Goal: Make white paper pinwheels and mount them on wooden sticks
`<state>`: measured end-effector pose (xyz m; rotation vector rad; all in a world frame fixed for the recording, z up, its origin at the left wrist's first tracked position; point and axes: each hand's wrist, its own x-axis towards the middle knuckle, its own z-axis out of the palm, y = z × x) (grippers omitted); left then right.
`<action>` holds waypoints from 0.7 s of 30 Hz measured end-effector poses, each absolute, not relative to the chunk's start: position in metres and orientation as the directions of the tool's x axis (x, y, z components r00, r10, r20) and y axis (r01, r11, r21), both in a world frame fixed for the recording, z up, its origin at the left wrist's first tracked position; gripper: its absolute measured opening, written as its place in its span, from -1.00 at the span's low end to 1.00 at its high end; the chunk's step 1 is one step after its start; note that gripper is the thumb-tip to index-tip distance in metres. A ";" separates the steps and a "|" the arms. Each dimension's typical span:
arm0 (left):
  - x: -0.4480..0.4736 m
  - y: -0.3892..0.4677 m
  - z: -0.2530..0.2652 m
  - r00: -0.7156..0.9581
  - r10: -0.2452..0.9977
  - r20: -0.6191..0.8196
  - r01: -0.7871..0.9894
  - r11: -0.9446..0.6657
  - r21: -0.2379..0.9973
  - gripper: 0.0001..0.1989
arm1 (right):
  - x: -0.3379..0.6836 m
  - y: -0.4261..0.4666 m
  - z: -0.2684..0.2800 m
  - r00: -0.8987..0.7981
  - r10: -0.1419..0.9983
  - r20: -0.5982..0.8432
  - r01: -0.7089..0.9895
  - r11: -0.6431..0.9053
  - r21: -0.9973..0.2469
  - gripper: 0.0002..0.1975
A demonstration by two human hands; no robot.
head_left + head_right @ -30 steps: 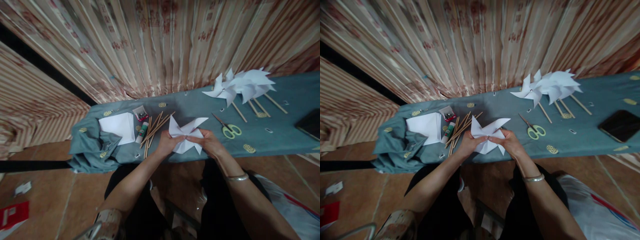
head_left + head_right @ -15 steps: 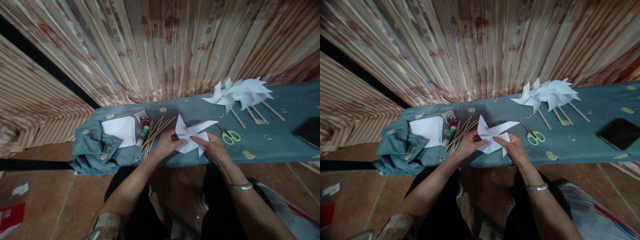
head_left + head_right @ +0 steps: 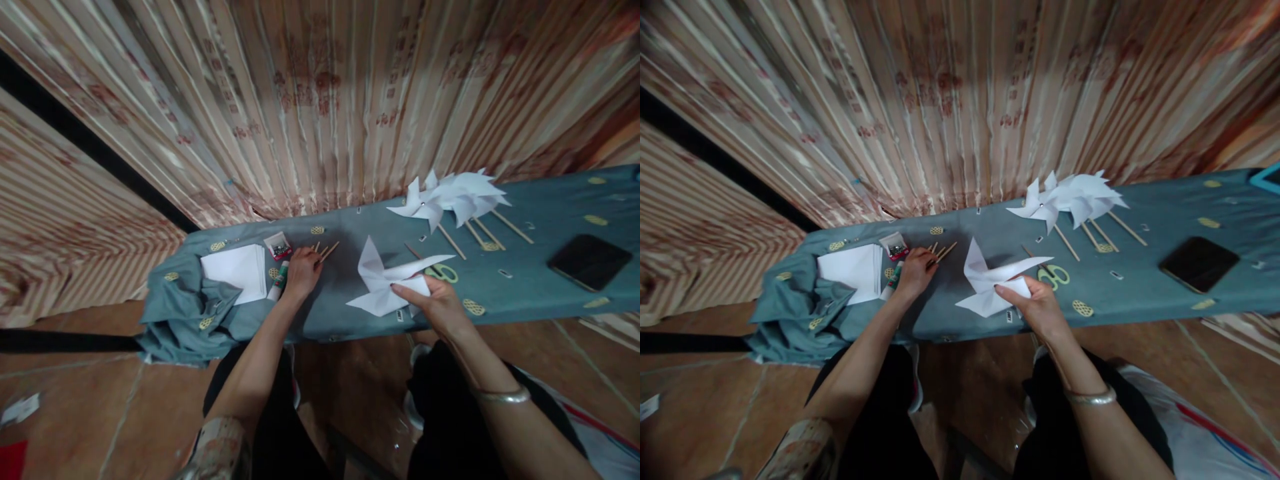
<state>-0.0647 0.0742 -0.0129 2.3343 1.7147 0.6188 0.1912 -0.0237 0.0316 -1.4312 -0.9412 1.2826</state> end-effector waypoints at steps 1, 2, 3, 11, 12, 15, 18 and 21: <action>-0.064 0.075 -0.013 0.242 0.943 0.230 0.867 -0.317 0.384 -0.83 | 0.190 -0.026 0.034 0.132 0.966 -0.223 -0.026 -0.222 -0.975 -0.64; -0.063 0.076 -0.013 0.238 0.942 0.238 0.864 -0.317 0.391 -0.83 | 0.189 -0.028 0.037 0.114 0.974 -0.195 0.003 -0.197 -0.980 -0.66; -0.062 0.076 -0.012 0.232 0.940 0.249 0.859 -0.318 0.401 -0.83 | 0.187 -0.031 0.039 0.094 0.982 -0.166 0.033 -0.169 -0.985 -0.67; -0.056 0.073 -0.001 0.148 0.932 0.330 0.729 -0.328 0.600 -0.82 | 0.182 -0.039 0.041 0.043 0.999 0.022 0.256 0.011 -0.967 -0.76; -0.056 0.072 -0.001 0.153 0.933 0.326 0.727 -0.330 0.602 -0.82 | 0.182 -0.039 0.040 0.034 0.999 0.024 0.265 0.015 -0.964 -0.77; -0.052 0.065 -0.003 0.207 0.931 0.301 0.725 -0.352 0.591 -0.81 | 0.180 -0.039 0.040 0.004 1.000 0.027 0.270 0.025 -0.963 -0.80; -0.048 0.056 -0.008 0.293 0.917 0.270 0.705 -0.398 0.587 -0.81 | 0.178 -0.041 0.040 -0.025 1.000 0.013 0.266 0.019 -0.964 -0.80; -0.044 0.046 -0.012 0.375 0.896 0.239 0.702 -0.442 0.558 -0.83 | 0.176 -0.045 0.037 -0.037 0.999 -0.011 0.304 0.001 -0.953 -0.80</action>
